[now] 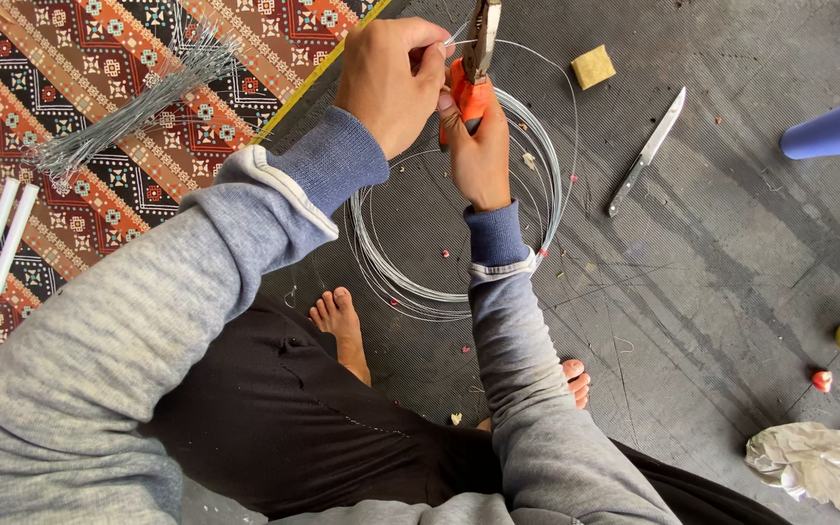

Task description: The person sits on the floor and uses wire cutters to cut a length of thin metal wire from a coil. They then straighten the cut wire by hand.

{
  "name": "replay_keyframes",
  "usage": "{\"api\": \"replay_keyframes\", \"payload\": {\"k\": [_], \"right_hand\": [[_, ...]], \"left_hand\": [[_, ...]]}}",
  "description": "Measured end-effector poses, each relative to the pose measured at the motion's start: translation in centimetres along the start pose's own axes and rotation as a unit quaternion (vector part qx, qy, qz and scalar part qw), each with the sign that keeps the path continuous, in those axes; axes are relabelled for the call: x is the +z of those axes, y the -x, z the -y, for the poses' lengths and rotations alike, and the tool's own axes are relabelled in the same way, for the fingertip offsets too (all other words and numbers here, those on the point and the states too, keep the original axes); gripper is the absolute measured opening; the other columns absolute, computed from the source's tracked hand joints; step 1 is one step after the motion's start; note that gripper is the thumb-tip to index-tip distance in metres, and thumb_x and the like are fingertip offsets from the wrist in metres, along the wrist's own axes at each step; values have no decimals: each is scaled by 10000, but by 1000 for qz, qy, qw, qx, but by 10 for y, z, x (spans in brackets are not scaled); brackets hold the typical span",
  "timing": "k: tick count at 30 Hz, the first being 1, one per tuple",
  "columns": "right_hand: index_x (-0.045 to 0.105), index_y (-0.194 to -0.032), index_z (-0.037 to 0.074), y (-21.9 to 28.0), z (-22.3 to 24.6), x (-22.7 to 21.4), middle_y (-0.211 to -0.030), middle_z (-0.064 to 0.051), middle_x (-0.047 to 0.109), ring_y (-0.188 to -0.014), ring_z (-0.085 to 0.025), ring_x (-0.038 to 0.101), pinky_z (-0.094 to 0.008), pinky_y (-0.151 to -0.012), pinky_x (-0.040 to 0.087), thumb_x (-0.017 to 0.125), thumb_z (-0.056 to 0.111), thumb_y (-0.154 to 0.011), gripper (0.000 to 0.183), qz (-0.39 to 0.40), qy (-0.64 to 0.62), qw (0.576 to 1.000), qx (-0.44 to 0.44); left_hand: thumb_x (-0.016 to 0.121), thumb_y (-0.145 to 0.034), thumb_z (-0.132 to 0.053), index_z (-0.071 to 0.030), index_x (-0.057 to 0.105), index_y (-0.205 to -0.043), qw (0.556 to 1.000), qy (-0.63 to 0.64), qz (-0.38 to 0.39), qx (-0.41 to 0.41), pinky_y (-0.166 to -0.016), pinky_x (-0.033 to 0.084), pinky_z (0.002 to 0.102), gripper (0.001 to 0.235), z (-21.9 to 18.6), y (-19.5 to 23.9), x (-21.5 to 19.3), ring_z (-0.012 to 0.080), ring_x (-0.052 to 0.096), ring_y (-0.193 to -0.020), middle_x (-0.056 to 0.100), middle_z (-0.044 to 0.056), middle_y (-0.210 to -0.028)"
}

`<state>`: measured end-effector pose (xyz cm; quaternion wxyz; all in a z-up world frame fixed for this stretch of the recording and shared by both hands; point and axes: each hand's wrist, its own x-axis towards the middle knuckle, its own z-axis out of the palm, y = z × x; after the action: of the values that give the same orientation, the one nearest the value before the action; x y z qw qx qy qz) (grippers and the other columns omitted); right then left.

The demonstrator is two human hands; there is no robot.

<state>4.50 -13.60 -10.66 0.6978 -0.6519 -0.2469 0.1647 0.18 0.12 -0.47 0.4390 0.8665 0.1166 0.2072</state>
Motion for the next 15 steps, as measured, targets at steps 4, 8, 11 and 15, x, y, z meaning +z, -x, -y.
{"api": "replay_keyframes", "payload": {"k": [4,8,11,15], "right_hand": [[566,-1374,32,0,0,2,-905,6,659,-727,-76,581,-246,-655,496,637,338,-1073,436,-5,15,1000,6],[572,-1379,37,2,-1,4,-814,19,603,-695,-71,567,-245,-626,477,626,348,-1080,435,-4,24,1000,14],[583,-1358,37,2,0,4,-784,23,583,-673,-74,562,-241,-607,466,624,344,-1079,417,-7,29,999,20],[594,-1326,33,2,0,5,-802,19,593,-680,-79,570,-241,-614,475,632,332,-1089,384,-12,56,998,6]], "left_hand": [[637,-983,-26,31,752,-1032,1000,-2,0,-6,-645,643,267,137,2,-1,1,149,793,-686,793,105,-853],[631,-982,-36,32,742,-1044,999,1,5,-31,-634,623,270,144,3,0,1,157,800,-679,790,117,-883],[624,-981,-30,38,736,-1046,1000,-1,2,-30,-631,624,271,146,4,-1,2,163,801,-696,789,127,-915],[634,-975,-20,38,748,-1031,1000,-21,-12,-1,-653,626,281,139,8,-1,3,177,805,-735,794,134,-932]]}}
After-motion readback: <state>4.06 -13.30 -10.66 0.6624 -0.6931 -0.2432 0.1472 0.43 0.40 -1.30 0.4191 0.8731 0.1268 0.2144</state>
